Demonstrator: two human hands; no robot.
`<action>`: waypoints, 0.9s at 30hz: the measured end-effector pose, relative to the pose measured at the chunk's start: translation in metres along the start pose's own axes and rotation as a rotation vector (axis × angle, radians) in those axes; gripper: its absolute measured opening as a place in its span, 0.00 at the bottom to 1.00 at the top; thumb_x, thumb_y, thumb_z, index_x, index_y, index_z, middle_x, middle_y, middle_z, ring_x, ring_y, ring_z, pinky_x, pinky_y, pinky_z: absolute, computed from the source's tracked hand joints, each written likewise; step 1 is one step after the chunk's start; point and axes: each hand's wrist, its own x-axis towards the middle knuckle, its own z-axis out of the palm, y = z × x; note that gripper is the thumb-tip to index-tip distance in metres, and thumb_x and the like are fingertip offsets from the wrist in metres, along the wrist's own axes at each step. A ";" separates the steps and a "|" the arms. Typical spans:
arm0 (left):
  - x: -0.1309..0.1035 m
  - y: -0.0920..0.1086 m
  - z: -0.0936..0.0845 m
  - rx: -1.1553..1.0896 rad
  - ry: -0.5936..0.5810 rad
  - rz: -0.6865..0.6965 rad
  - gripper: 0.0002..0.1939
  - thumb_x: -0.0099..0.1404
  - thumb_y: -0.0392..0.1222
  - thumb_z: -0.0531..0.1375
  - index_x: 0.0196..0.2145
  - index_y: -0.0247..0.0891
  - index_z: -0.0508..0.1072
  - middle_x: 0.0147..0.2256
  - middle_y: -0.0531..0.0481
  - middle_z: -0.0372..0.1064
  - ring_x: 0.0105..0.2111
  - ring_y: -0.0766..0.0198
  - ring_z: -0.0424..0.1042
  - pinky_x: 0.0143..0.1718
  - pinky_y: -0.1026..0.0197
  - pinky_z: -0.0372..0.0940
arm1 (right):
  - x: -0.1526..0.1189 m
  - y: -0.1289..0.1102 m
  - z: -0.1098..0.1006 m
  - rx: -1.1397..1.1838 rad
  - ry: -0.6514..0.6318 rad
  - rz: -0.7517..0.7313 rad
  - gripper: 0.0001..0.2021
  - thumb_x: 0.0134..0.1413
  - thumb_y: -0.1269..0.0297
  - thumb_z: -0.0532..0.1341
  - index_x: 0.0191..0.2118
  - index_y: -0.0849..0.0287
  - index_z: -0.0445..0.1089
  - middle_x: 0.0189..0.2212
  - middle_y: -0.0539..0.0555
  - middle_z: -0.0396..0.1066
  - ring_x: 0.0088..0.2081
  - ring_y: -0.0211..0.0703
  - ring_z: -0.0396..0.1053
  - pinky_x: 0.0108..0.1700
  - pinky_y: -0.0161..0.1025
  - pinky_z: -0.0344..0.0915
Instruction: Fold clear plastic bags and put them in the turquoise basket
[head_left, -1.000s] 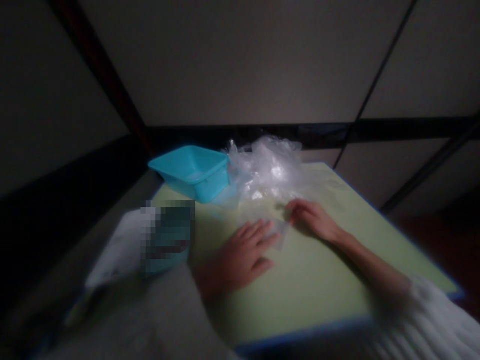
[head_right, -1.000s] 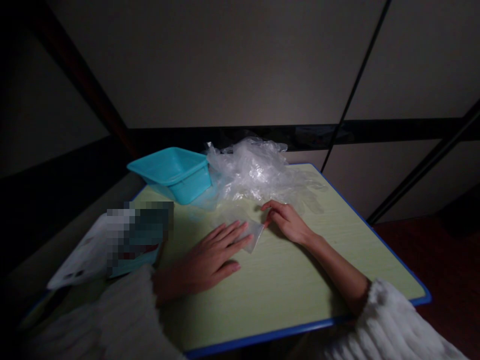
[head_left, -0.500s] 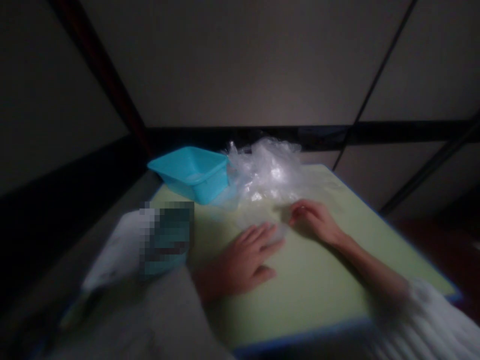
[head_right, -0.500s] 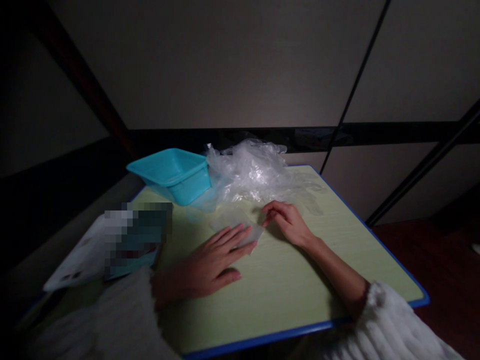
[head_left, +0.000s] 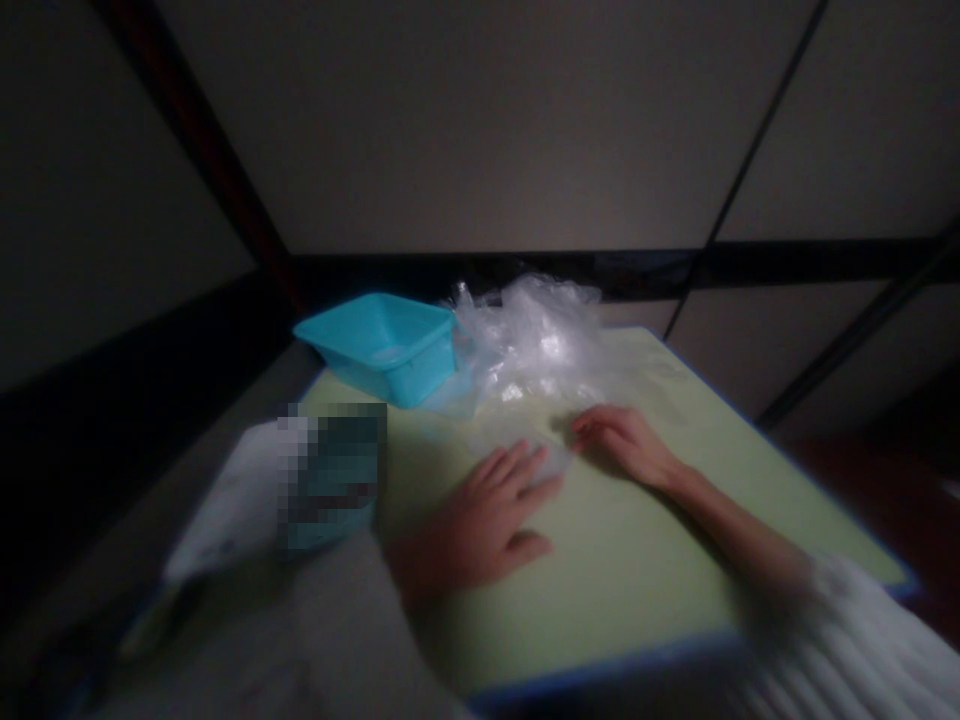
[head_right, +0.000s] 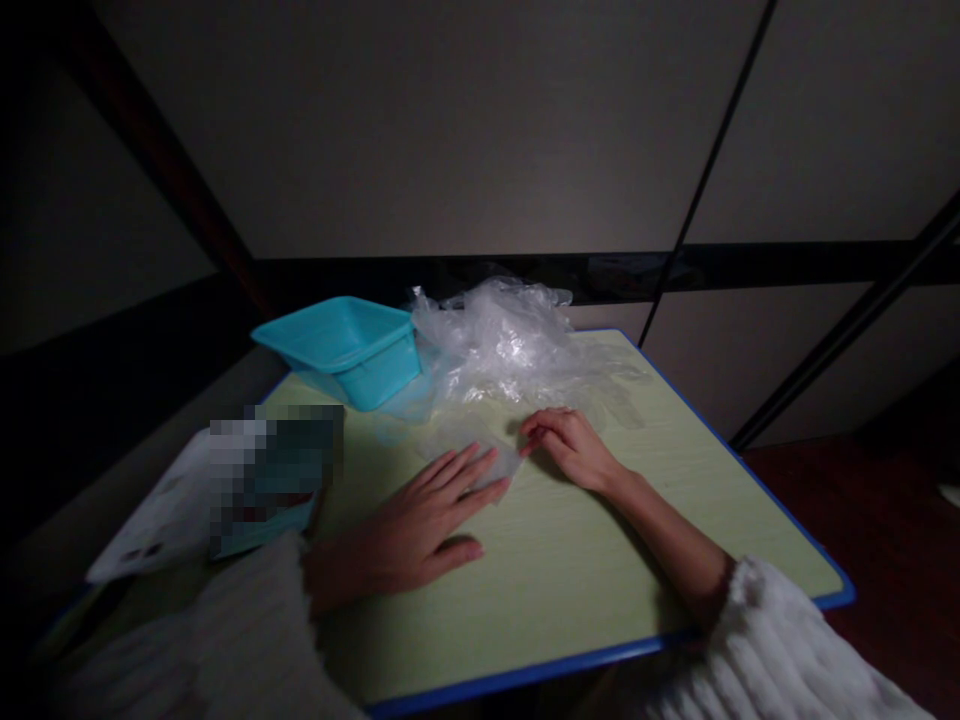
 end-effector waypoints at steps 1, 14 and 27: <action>0.000 0.000 0.000 -0.002 -0.001 -0.001 0.30 0.66 0.55 0.54 0.62 0.43 0.56 0.66 0.44 0.43 0.66 0.47 0.41 0.63 0.43 0.41 | 0.000 0.000 0.000 -0.010 -0.011 -0.010 0.15 0.52 0.71 0.48 0.35 0.61 0.72 0.27 0.54 0.76 0.32 0.44 0.73 0.42 0.43 0.66; -0.001 -0.003 0.002 0.028 -0.017 0.010 0.34 0.65 0.57 0.54 0.64 0.45 0.51 0.67 0.43 0.40 0.66 0.44 0.40 0.63 0.42 0.43 | -0.003 0.011 -0.004 -0.203 -0.159 -0.281 0.15 0.59 0.69 0.48 0.37 0.61 0.73 0.30 0.57 0.75 0.34 0.46 0.71 0.42 0.45 0.65; -0.004 -0.004 -0.001 0.062 0.106 -0.049 0.37 0.64 0.49 0.58 0.65 0.42 0.46 0.67 0.42 0.37 0.67 0.48 0.36 0.64 0.41 0.39 | -0.006 0.015 0.002 0.058 0.001 0.015 0.13 0.57 0.67 0.49 0.40 0.61 0.71 0.32 0.57 0.77 0.35 0.46 0.73 0.40 0.43 0.67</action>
